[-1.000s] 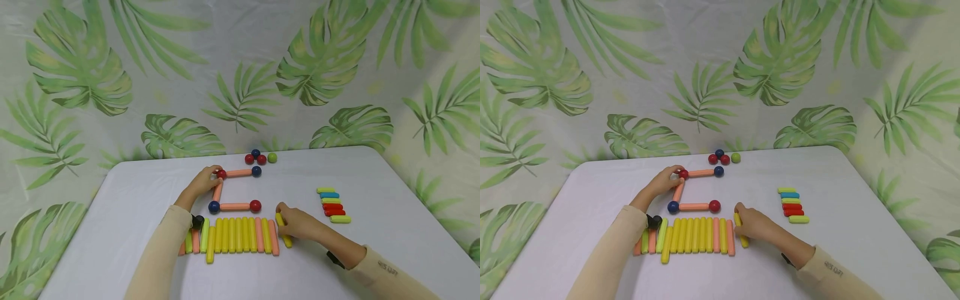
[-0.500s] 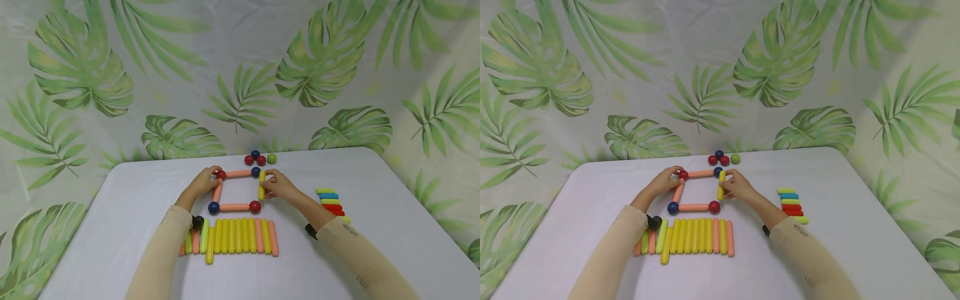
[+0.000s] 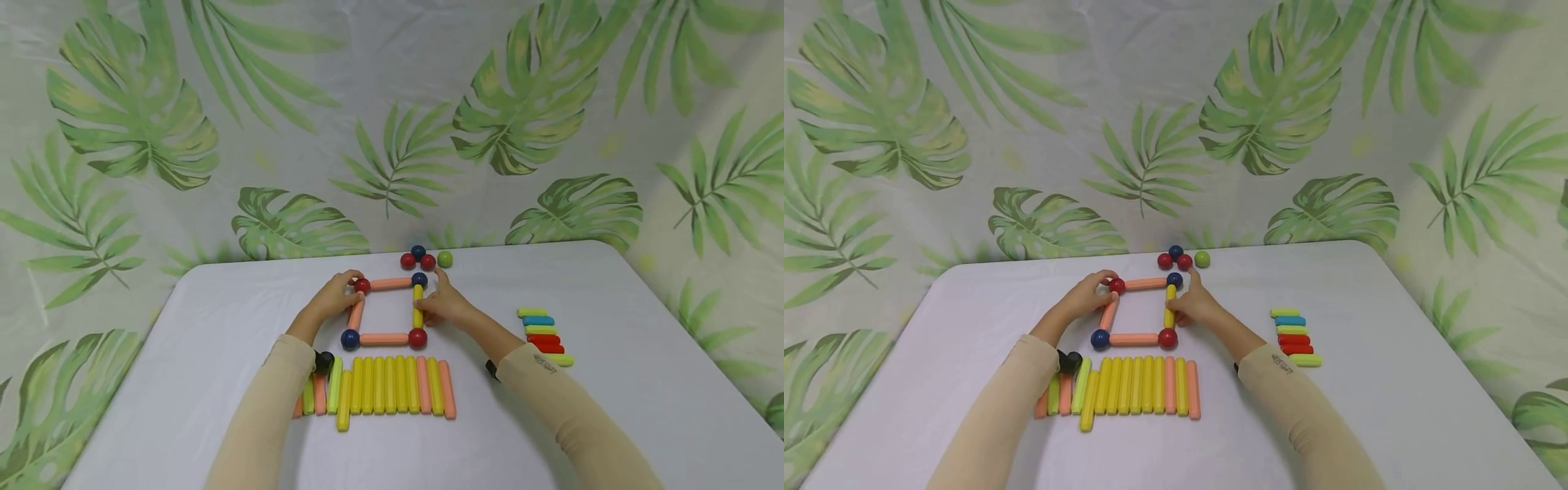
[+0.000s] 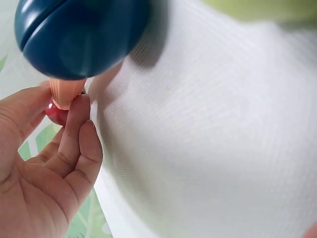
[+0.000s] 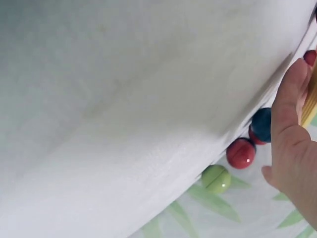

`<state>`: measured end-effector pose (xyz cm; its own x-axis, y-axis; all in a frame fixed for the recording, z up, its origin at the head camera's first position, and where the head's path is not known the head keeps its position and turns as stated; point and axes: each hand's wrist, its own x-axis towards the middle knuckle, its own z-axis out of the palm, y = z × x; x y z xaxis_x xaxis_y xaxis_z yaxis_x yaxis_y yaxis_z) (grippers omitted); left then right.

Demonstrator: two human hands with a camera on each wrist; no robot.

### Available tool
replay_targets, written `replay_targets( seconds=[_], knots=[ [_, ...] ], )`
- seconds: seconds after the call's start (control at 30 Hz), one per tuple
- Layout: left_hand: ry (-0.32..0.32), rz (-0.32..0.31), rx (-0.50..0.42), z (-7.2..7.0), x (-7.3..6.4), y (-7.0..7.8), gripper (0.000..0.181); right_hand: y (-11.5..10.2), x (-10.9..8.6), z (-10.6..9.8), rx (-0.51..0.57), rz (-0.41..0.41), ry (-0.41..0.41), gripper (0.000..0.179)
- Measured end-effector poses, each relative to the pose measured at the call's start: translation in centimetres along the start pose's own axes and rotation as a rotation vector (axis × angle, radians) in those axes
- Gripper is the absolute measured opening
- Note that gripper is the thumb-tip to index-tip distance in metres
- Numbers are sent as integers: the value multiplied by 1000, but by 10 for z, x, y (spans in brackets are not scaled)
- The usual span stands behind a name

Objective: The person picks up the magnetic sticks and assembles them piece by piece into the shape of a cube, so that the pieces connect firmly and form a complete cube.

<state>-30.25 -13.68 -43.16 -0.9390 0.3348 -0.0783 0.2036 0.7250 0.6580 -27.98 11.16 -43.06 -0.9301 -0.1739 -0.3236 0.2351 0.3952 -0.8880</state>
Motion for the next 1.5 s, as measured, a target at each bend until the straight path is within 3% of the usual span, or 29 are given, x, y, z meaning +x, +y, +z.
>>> replay_targets(
  seconds=[0.1,0.33,0.57,0.8,1.07,1.2,1.37,1.5],
  knots=[
    [-7,8,-6,0,0,0,42,2,7,-4,16,28,-43,100],
    [-1,30,-7,0,0,-2,43,6,18,-16,5,81,-190,88],
    [3,27,-13,0,-1,-1,43,6,20,-18,16,80,-193,82],
    [-2,-18,-49,0,-2,1,44,6,19,-18,31,78,-187,79],
    [-94,-8,-145,2,-2,4,49,9,17,-27,4,89,-169,78],
    [-99,2,-117,6,2,9,50,10,16,-37,-24,91,-183,76],
    [-68,-35,-64,8,4,18,50,5,9,-43,-31,75,-229,76],
    [-72,-54,-62,2,1,20,53,5,10,-48,-93,58,-219,78]
  ],
)
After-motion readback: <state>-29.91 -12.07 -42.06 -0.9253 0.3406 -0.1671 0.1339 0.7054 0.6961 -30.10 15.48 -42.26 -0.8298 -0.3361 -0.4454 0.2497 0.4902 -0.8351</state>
